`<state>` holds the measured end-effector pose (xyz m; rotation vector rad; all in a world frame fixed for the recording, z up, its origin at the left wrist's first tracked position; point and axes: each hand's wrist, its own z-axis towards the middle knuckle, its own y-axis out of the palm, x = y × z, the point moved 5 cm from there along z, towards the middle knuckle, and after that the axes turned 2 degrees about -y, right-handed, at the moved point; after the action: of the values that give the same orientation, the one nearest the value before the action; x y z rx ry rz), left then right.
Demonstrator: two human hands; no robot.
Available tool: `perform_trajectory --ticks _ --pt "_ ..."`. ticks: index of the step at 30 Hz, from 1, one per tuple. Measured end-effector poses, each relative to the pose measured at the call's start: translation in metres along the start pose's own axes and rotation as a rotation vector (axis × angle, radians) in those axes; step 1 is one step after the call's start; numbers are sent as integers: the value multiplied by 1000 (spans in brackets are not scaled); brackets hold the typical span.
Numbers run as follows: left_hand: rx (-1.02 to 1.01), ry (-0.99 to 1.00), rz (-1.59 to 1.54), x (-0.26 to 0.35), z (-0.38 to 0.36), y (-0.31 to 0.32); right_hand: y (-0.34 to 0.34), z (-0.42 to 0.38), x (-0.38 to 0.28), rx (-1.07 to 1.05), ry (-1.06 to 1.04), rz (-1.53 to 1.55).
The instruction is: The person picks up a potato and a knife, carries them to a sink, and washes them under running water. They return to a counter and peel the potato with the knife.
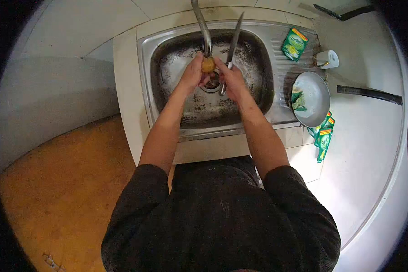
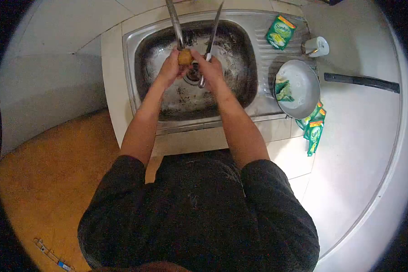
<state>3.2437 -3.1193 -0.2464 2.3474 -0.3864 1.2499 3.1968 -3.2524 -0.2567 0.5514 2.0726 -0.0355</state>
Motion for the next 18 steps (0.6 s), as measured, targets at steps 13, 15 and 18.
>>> perform_trajectory --ticks 13,15,18 --pt "202 13 230 -3 -1 -4 19 -3 -7 -36 -32 139" --pt "132 -16 81 -8 -4 1 22 -9 -16 34 -37 153" --pt "57 164 208 1 -5 9 23 -10 -22 48 -48 212"
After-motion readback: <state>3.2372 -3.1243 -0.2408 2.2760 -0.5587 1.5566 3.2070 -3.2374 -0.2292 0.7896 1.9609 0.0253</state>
